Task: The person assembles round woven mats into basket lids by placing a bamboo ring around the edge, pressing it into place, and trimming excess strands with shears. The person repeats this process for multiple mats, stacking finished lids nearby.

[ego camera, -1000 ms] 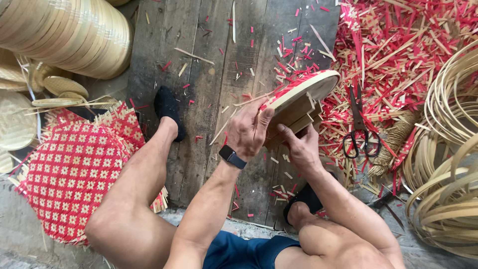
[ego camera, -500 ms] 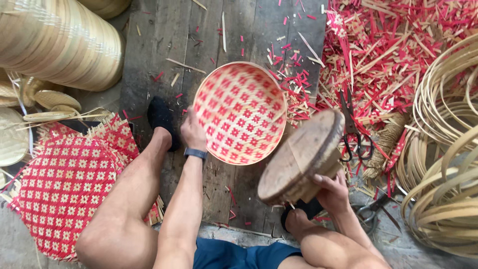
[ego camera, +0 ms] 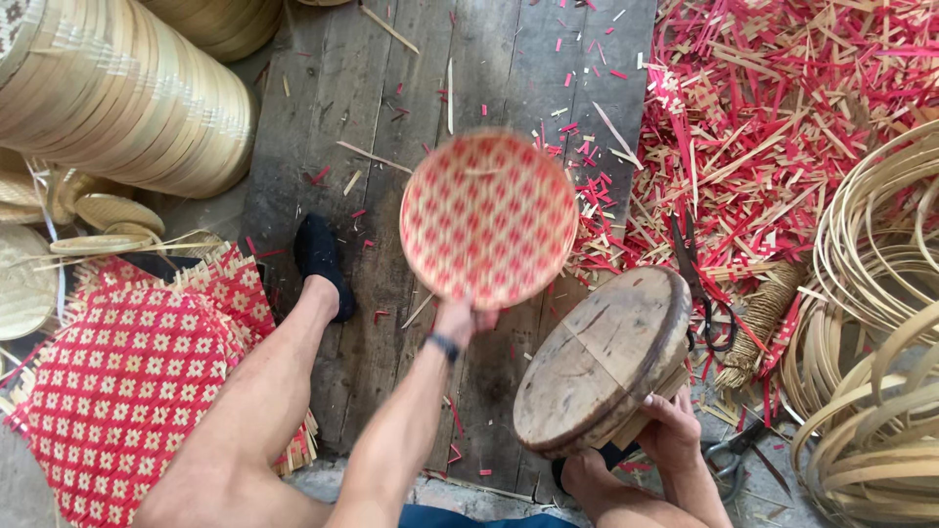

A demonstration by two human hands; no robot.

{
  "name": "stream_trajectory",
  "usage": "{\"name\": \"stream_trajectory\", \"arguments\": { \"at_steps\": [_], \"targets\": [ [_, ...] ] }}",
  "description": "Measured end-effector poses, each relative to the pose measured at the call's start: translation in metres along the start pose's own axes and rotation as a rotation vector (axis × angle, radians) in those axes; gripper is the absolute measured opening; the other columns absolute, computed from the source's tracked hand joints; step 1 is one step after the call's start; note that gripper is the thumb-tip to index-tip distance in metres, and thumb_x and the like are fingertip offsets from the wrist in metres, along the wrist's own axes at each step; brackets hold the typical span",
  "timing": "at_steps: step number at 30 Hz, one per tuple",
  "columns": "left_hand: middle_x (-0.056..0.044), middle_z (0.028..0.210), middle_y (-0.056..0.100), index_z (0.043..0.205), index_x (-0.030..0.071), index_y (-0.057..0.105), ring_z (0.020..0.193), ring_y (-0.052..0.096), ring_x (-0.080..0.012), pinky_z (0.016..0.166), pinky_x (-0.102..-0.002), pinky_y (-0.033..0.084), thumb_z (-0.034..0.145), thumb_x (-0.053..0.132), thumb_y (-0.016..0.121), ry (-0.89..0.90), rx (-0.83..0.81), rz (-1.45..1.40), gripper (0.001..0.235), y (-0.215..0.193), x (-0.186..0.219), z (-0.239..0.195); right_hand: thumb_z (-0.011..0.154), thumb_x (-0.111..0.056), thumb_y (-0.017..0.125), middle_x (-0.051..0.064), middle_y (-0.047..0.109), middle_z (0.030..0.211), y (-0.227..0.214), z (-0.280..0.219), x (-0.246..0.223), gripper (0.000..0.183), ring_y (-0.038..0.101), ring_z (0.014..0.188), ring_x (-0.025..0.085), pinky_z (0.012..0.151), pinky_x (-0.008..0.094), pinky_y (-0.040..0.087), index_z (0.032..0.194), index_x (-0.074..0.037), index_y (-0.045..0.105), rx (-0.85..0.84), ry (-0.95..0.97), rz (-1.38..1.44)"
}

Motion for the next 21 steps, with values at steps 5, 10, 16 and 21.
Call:
{"name": "stream_trajectory", "arguments": {
  "at_steps": [5, 10, 16, 21],
  "targets": [
    [-0.004, 0.113, 0.070, 0.147, 0.007, 0.040, 0.096, 0.067, -0.0212, 0.076, -0.039, 0.058, 0.090, 0.020, 0.075, 0.223, -0.157, -0.022, 0.068, 0.113, 0.146, 0.071, 0.082, -0.001, 0.066, 0.024, 0.063, 0.125, -0.018, 0.005, 0.000, 0.070, 0.066, 0.110, 0.035, 0.097, 0.048, 0.055, 0.147, 0.009, 0.044, -0.045, 0.032, 0.007],
    [-0.015, 0.113, 0.074, 0.153, 0.006, 0.041, 0.102, 0.074, -0.0283, 0.087, -0.039, 0.056, 0.091, 0.038, 0.075, 0.473, -0.297, 1.131, 0.077, 0.101, 0.209, -0.008, 0.079, -0.010, 0.070, 0.026, 0.059, 0.138, -0.025, 0.034, 0.008, 0.078, 0.062, 0.122, 0.040, 0.104, 0.054, 0.049, 0.149, 0.009, 0.041, -0.208, 0.093, 0.133],
    [-0.019, 0.127, 0.069, 0.149, 0.012, 0.048, 0.119, 0.066, -0.0347, 0.100, -0.045, 0.053, 0.089, 0.044, 0.071, 0.302, -0.027, 1.847, 0.072, -0.103, 0.287, -0.104, 0.086, -0.025, 0.064, 0.024, 0.054, 0.149, -0.022, 0.070, 0.038, 0.077, 0.055, 0.136, 0.039, 0.116, 0.053, 0.041, 0.153, 0.006, 0.042, -0.134, 0.077, 0.200],
    [-0.028, 0.134, 0.064, 0.150, 0.001, 0.049, 0.125, 0.060, -0.0429, 0.108, -0.051, 0.048, 0.085, 0.059, 0.071, 0.174, 0.560, 1.725, 0.089, -0.290, 0.268, -0.199, 0.102, -0.041, 0.046, 0.018, 0.049, 0.154, -0.004, 0.037, -0.002, 0.067, 0.048, 0.141, 0.032, 0.120, 0.049, 0.037, 0.155, -0.001, 0.039, 0.082, -0.085, -0.255]
  ]
}}
Point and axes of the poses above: each hand's wrist, its own z-axis towards the middle knuckle, its own y-axis out of the palm, x = y × z, the point moved 4 cm from there along z, towards the middle knuckle
